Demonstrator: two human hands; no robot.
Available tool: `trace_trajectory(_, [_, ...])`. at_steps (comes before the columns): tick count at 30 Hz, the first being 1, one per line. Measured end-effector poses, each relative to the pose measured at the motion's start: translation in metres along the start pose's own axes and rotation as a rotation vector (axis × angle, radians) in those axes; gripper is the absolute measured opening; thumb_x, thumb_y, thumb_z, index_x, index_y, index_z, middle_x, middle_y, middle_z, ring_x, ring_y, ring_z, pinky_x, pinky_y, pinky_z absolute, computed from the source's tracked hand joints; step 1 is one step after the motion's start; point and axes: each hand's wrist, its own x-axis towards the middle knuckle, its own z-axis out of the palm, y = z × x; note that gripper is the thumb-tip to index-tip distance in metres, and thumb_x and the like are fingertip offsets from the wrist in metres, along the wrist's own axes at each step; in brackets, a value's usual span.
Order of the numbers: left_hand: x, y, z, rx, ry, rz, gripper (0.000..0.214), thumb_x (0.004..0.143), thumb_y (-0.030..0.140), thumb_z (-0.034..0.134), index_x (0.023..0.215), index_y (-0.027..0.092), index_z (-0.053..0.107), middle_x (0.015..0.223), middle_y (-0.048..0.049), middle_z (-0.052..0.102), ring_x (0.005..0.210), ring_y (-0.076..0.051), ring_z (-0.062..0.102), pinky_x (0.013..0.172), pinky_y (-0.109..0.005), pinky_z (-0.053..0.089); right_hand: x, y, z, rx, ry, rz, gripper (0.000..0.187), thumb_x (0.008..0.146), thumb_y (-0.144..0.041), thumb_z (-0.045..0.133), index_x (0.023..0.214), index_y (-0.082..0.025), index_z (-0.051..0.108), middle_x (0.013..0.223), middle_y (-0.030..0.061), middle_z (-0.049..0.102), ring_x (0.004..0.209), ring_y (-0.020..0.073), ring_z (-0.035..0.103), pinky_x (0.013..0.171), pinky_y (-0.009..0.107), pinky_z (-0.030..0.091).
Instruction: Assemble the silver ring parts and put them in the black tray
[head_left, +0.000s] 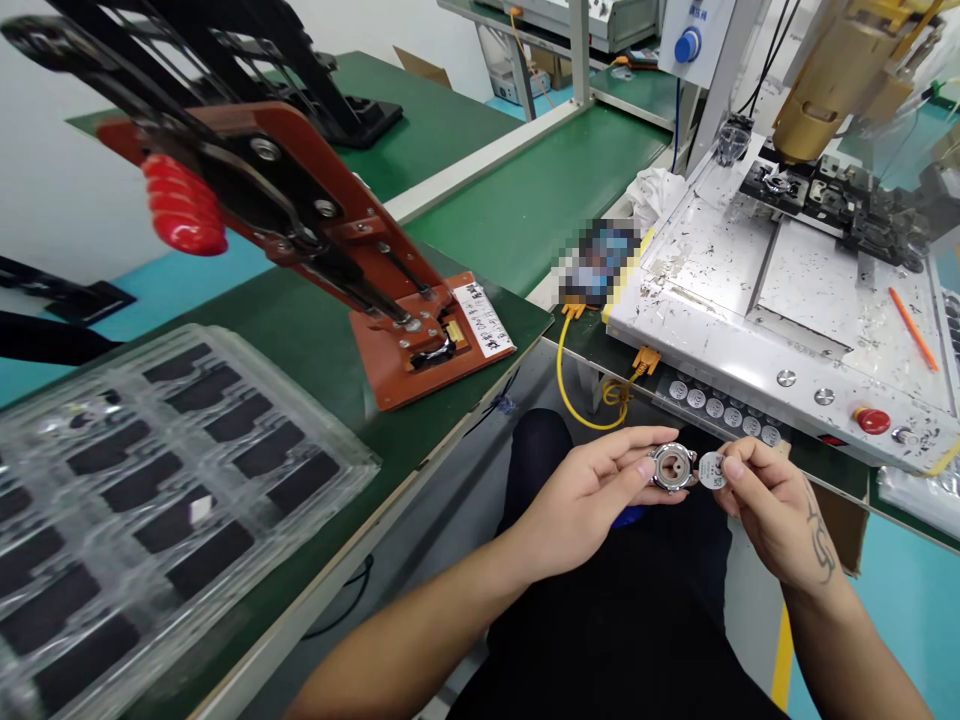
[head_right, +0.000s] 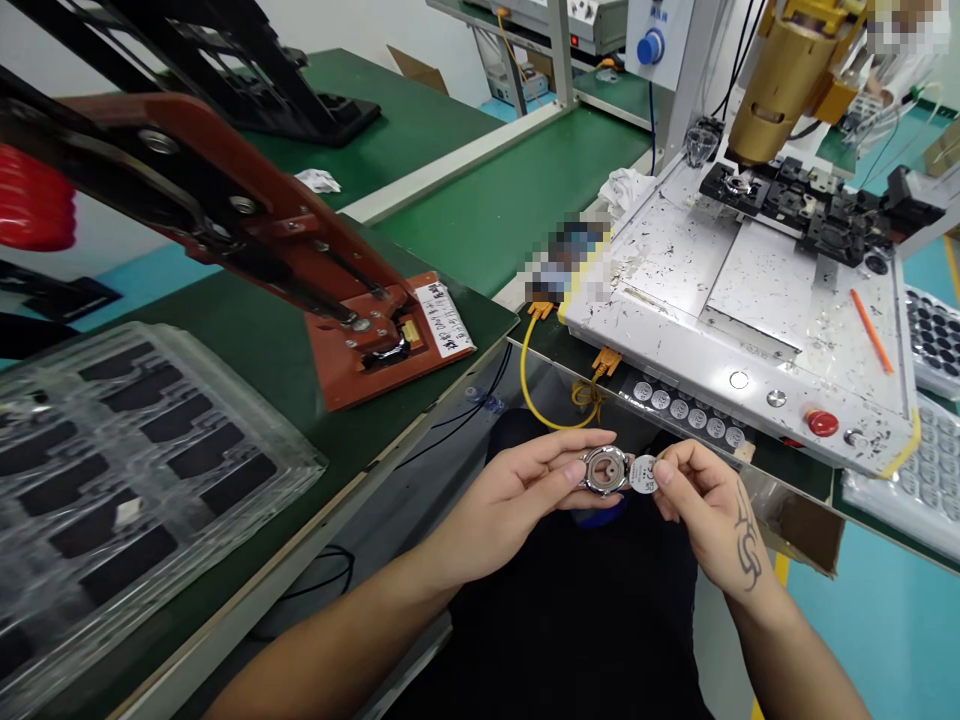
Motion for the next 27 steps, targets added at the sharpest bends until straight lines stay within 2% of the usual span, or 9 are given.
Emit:
trace_trajectory(9, [0.0,0.0005,0.0001,0.001,0.005,-0.001,0.043,0.1,0.04,0.079,0.137,0.017,0.076,0.124,-0.0135,0.083,0.117,-0.031,0.079,0.105,-0.049,0.067,-0.0005,-0.0011,0.0007,-0.058,0.033,-0.012,0.037,0.099,-0.056,0.075,0.084,-0.024,0.064,0.069,0.0005,0.06,0.062,0.0175,0.049,0.059,0.032,0.039])
trace_trajectory(15, [0.0005,0.0006,-0.001,-0.003,0.003,-0.001,0.047,0.098,0.044,0.081,0.136,0.017,0.076,0.125,-0.0137,0.083,0.12,-0.032,0.078,0.105,-0.047,0.067,0.0011,-0.0064,0.0039,-0.117,0.035,-0.096,0.033,0.102,-0.049,0.073,0.083,-0.024,0.066,0.093,0.0051,0.065,0.08,0.02,0.054,0.07,0.033,0.043])
trace_trajectory(18, [0.0009,-0.0004,-0.0018,-0.007,0.006,-0.01,0.048,0.098,0.044,0.081,0.137,0.016,0.076,0.127,-0.0148,0.082,0.12,-0.034,0.078,0.105,-0.049,0.067,0.0023,-0.0064,0.0018,-0.122,0.061,-0.133,0.034,0.103,-0.049,0.072,0.08,-0.024,0.065,0.093,0.0052,0.063,0.082,0.021,0.054,0.072,0.034,0.043])
trace_trajectory(27, [0.0042,-0.0046,-0.0046,-0.083,-0.013,-0.042,0.045,0.098,0.041,0.082,0.135,0.016,0.076,0.123,-0.0148,0.083,0.113,-0.032,0.081,0.102,-0.047,0.068,0.0006,-0.006,-0.0007,-0.083,0.045,-0.099,0.03,0.104,-0.048,0.072,0.085,-0.025,0.067,0.094,0.0046,0.067,0.079,0.0198,0.055,0.072,0.034,0.045])
